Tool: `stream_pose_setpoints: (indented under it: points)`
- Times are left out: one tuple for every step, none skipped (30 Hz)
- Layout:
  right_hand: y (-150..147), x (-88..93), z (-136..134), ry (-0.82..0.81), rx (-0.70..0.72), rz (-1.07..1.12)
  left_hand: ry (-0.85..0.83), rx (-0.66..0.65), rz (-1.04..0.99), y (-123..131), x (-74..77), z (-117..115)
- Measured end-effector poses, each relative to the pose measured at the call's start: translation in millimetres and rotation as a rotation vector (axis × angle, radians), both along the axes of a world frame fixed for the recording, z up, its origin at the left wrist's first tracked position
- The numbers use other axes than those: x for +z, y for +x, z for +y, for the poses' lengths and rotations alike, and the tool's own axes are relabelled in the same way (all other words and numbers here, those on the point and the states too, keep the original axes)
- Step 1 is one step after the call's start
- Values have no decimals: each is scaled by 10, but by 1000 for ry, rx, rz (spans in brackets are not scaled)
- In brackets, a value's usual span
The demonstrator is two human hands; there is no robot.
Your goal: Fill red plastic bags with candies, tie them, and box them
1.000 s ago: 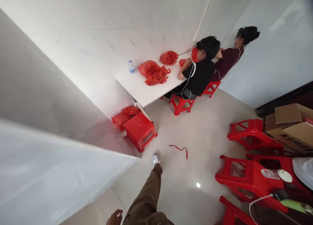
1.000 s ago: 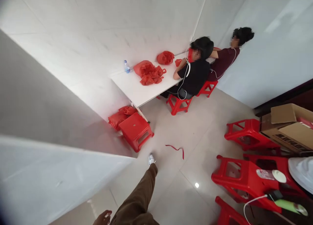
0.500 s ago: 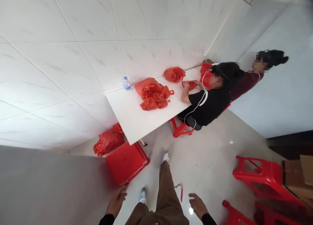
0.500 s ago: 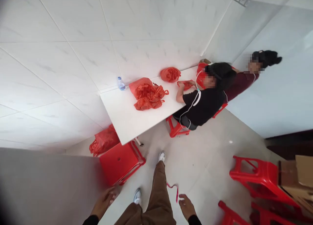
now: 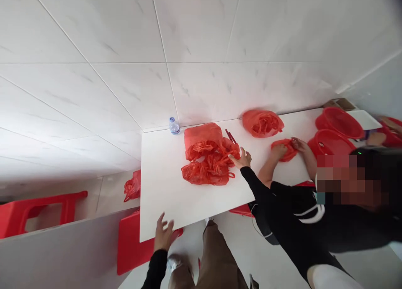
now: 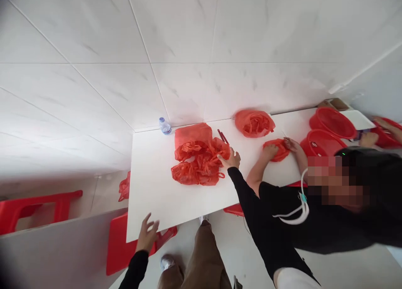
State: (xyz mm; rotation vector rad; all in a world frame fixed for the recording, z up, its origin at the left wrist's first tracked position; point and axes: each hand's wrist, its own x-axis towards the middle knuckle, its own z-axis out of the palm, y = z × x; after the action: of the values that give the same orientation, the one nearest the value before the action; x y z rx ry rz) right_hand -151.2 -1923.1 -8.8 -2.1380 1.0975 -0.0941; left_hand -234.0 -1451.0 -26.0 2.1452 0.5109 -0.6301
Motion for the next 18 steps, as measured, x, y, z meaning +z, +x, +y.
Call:
stream_pose_setpoints:
  points:
    - [182,-43,-74,2,34,3,-18,-9,-40,219,-26,-317]
    - [306,-106,-106,11,76,8,-34,-28,-86,435,-61,-614]
    - [372,-183,-99,24,122,11,-45,-48,-130,634,-103,-888]
    - [386,-266,-58,36,168,12,-50,-66,-166,804,-151,-1138]
    - [353,-347,12,48,212,8,-45,-71,-191,933,-200,-1361]
    - [284,-419,102,56,251,1,-39,-73,-205,1014,-248,-1552]
    - [188,-476,205,62,285,-8,-29,-68,-205,1046,-291,-1711]
    - [76,-518,310,71,316,-17,-16,-57,-196,1033,-324,-1836]
    - [-41,-542,410,85,346,-23,-1,-43,-183,982,-346,-1928]
    - [-156,-551,498,98,374,-26,17,-26,-167,907,-355,-1990]
    - [-261,-546,566,106,395,-27,38,-7,-154,820,-354,-2025]
    - [-346,-532,613,109,407,-29,61,13,-144,734,-343,-2039]
    - [-408,-510,635,104,412,-32,85,33,-136,660,-326,-2039]
    - [-438,-485,634,93,412,-37,109,50,-129,604,-305,-2032]
    - [-434,-459,609,76,411,-44,131,66,-121,569,-284,-2022]
    - [-393,-434,562,55,411,-54,150,79,-113,554,-263,-2014]
    - [-317,-411,496,29,413,-64,168,89,-104,557,-245,-2011]
    - [-211,-394,411,0,412,-74,183,99,-93,572,-231,-2012]
